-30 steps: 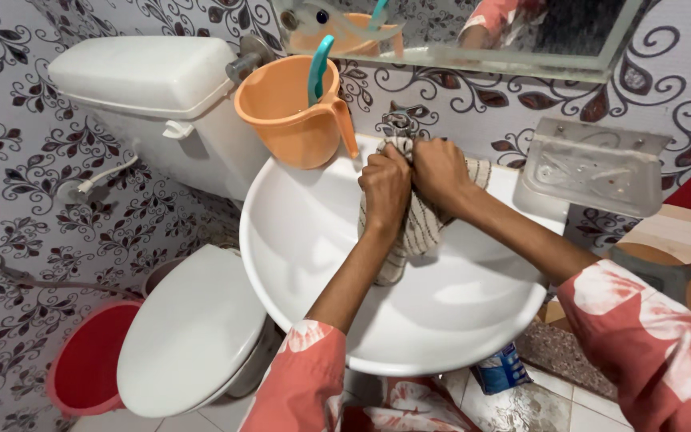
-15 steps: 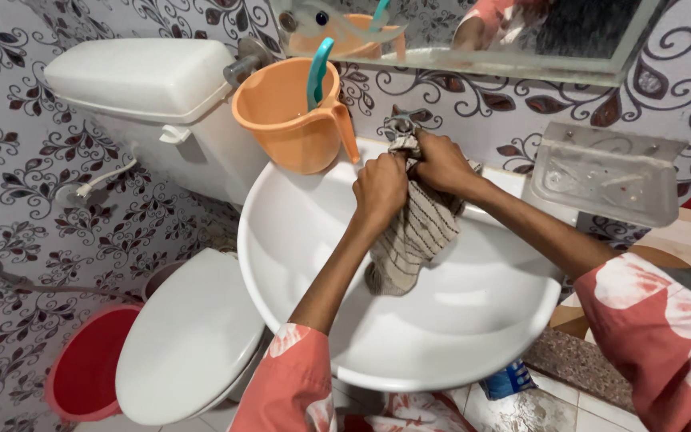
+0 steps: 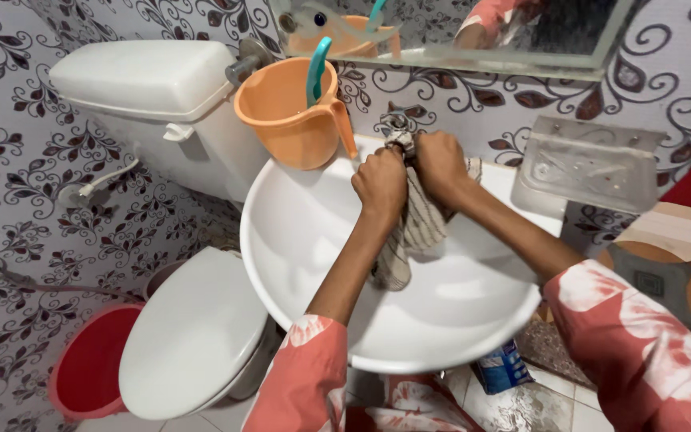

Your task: The person cleans a white bathroom sink using a patterned cloth. They repeatedly wet the cloth under the running tap, wring it out, and wipe the sink basin and faucet. The person also wipes the sink's rim and the area around the drain.

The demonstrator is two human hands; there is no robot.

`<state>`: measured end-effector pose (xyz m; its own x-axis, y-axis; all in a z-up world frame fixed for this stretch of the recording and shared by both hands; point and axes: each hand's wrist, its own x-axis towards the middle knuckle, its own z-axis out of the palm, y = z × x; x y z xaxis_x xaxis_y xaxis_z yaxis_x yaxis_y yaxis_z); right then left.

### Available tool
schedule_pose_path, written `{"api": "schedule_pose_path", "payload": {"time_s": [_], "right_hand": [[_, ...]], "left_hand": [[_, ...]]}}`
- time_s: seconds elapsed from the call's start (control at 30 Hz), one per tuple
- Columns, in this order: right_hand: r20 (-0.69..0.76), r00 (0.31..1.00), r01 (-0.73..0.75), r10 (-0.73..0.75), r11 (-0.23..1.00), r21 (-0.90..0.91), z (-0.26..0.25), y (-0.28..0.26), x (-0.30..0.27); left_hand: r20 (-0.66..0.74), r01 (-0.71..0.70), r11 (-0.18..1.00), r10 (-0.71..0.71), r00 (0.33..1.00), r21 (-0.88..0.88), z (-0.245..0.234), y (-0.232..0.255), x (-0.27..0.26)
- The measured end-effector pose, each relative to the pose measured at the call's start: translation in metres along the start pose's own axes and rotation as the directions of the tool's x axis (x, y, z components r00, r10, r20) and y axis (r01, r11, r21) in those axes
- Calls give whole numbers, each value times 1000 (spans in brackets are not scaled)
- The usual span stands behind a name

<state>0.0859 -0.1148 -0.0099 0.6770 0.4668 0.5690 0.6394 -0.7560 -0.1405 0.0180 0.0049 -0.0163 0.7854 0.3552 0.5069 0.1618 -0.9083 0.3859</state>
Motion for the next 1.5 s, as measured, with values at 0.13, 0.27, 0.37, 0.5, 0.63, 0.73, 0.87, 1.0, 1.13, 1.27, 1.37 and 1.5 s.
{"api": "schedule_pose_path", "payload": {"time_s": [0.13,0.27,0.37,0.5,0.63,0.73,0.87,1.0,1.13,1.27,1.37,1.5], "right_hand": [[86,996,-19,24,998,-68,-5,-20,-21],[101,993,-73,64,993,91,-1,-28,-34],[-2,1000,-10,11,956,293,10,-24,-34],[64,998,-46,24,932,361,15,-4,-14],[238,970,-34,-44,949,313,13,22,24],[284,957,-11,-53,976,219,18,33,39],[262,963,15,-68,980,200,17,33,43],[162,986,10,-36,987,161,0,14,26],[82,993,-84,86,996,-35,-1,-14,3],[70,996,-49,60,988,-145,1,-29,-13],[61,998,-17,27,987,-158,4,-28,-17],[127,992,2,-1,1000,-4,6,-16,-12]], "left_hand": [[-194,-110,869,228,954,482,11,2,-10],[-175,-26,489,362,916,872,-1,2,-31],[-154,-70,547,353,923,834,3,-1,-27],[-44,-201,972,208,977,122,12,-14,-5],[360,101,952,10,933,-288,10,-32,33],[596,301,872,-12,803,-387,13,-40,49],[491,350,891,-176,853,-290,4,-21,38],[242,187,953,-128,962,-238,-16,-6,12],[17,-23,999,24,1000,-38,-13,0,-4],[-227,-98,745,323,919,660,-9,6,-20],[-178,-23,477,370,912,879,-13,6,-31],[-110,-147,684,318,942,715,-1,2,-22]]}}
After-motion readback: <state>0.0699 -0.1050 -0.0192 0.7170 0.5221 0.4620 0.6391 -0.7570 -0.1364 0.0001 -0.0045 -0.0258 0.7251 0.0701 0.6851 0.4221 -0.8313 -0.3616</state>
